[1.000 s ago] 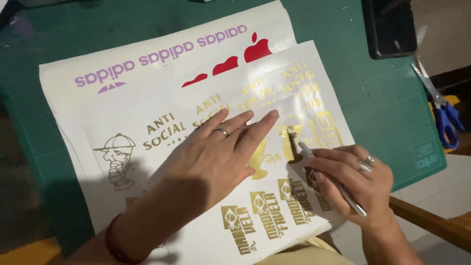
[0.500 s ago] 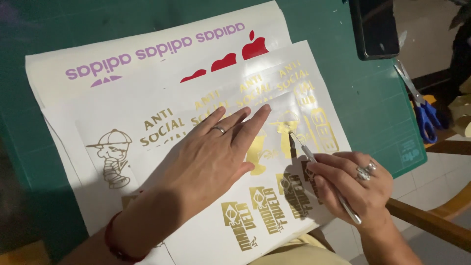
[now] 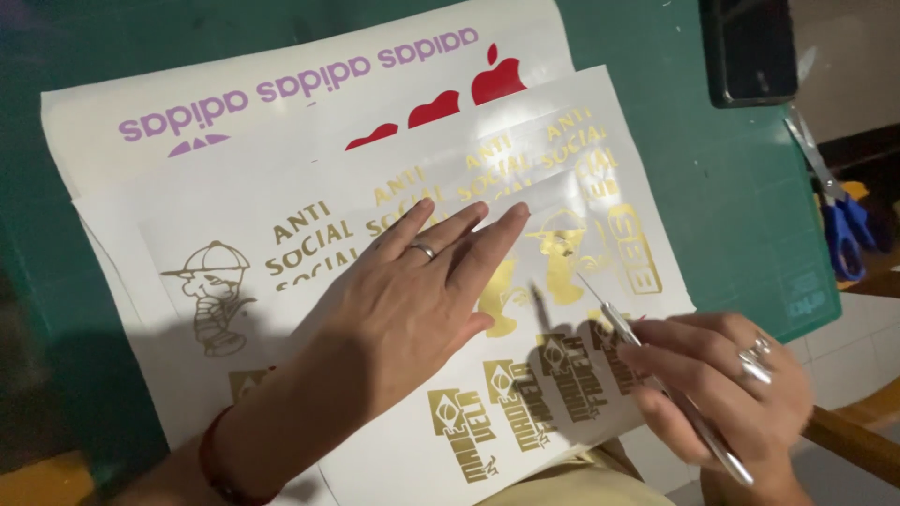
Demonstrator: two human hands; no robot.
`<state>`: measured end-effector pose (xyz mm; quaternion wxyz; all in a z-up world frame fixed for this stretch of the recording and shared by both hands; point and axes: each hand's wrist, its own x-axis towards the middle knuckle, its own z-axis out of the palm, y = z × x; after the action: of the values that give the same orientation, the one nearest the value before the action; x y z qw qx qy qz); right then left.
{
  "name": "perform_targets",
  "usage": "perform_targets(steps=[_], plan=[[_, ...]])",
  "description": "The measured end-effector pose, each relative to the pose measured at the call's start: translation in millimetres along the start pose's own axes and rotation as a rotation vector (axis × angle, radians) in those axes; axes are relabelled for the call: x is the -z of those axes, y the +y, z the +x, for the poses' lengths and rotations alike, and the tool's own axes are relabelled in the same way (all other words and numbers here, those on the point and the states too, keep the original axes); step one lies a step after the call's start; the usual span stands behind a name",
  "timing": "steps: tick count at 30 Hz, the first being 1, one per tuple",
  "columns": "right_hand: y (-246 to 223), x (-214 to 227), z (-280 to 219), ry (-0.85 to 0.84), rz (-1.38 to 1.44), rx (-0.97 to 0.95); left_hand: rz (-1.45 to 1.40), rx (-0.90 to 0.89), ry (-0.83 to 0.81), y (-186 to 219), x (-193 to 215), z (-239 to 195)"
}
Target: Weeding intricate gold vinyl stickers using a craft knife on a cutting mat.
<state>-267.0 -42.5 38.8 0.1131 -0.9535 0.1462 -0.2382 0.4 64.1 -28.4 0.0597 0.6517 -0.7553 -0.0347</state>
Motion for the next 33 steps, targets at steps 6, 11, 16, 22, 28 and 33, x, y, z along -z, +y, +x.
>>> perform_targets(steps=[6, 11, 16, 22, 28, 33], plan=[[-9.1, -23.0, -6.2, 0.101, 0.587, -0.596, 0.111, 0.028, 0.239, 4.0, 19.1, -8.3], [-5.1, -48.2, -7.5, 0.249, 0.907, -0.731, 0.106, 0.088, 0.253, 6.4, 20.6, -9.8], [-4.7, -60.3, -6.8, 0.358, 0.822, -0.814, 0.071, 0.144, 0.202, 7.2, 10.6, -8.5], [-2.5, -60.8, -15.4, 0.362, 0.799, -0.915, 0.006, 0.161, 0.211, 7.9, 7.1, -6.6], [-5.4, -59.9, -13.7, 0.342, 0.789, -0.951, -0.093, 0.112, 0.286, 6.2, 8.0, -6.6], [-2.0, -58.3, -18.1, 0.312, 0.807, -0.991, -0.239, 0.109, 0.335, 6.7, 13.6, -4.9]])
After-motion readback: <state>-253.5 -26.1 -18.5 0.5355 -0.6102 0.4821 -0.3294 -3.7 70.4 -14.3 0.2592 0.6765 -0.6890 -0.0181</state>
